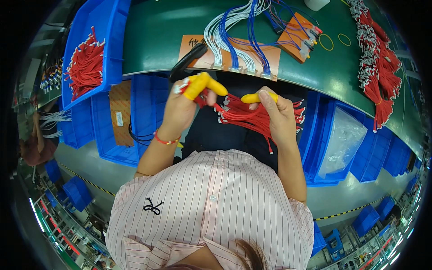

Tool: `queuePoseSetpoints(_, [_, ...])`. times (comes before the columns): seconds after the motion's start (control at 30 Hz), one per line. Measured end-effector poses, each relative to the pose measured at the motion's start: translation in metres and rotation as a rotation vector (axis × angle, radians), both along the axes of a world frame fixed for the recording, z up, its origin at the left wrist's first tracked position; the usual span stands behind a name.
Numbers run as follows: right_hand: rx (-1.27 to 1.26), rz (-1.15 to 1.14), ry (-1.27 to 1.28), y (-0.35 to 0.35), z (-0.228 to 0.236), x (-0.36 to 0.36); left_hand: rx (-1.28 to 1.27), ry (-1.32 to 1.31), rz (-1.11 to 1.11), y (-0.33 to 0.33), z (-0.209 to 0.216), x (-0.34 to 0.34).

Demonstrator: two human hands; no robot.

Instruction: The person is assembling bunches of red wires into larger multi-colored wire harnesses at an electronics assembly station.

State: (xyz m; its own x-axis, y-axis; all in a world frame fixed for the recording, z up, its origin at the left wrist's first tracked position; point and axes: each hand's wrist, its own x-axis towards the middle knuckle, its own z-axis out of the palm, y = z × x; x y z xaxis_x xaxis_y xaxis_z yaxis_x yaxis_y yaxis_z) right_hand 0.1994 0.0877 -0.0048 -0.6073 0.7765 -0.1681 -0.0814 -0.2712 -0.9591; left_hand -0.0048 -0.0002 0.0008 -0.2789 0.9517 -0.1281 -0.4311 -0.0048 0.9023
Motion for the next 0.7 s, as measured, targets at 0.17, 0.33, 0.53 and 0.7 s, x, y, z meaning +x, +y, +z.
queuePoseSetpoints(0.17, [0.299, 0.085, -0.362, 0.001, -0.018, -0.016, 0.211, -0.035, 0.063, -0.024, 0.015, -0.024])
queuePoseSetpoints(0.33, [0.917, 0.166, -0.627, 0.003, -0.039, -0.031, 0.150, 0.549, 0.140, -0.027, 0.036, -0.030])
queuePoseSetpoints(0.53, [0.430, 0.126, -0.428, 0.002, -0.027, -0.027, -0.075, 0.837, -0.086, -0.032, -0.007, -0.030])
queuePoseSetpoints(0.7, [0.329, 0.133, -0.204, -0.006, -0.019, -0.029, 0.037, 0.594, -0.057, -0.012, -0.023, 0.002])
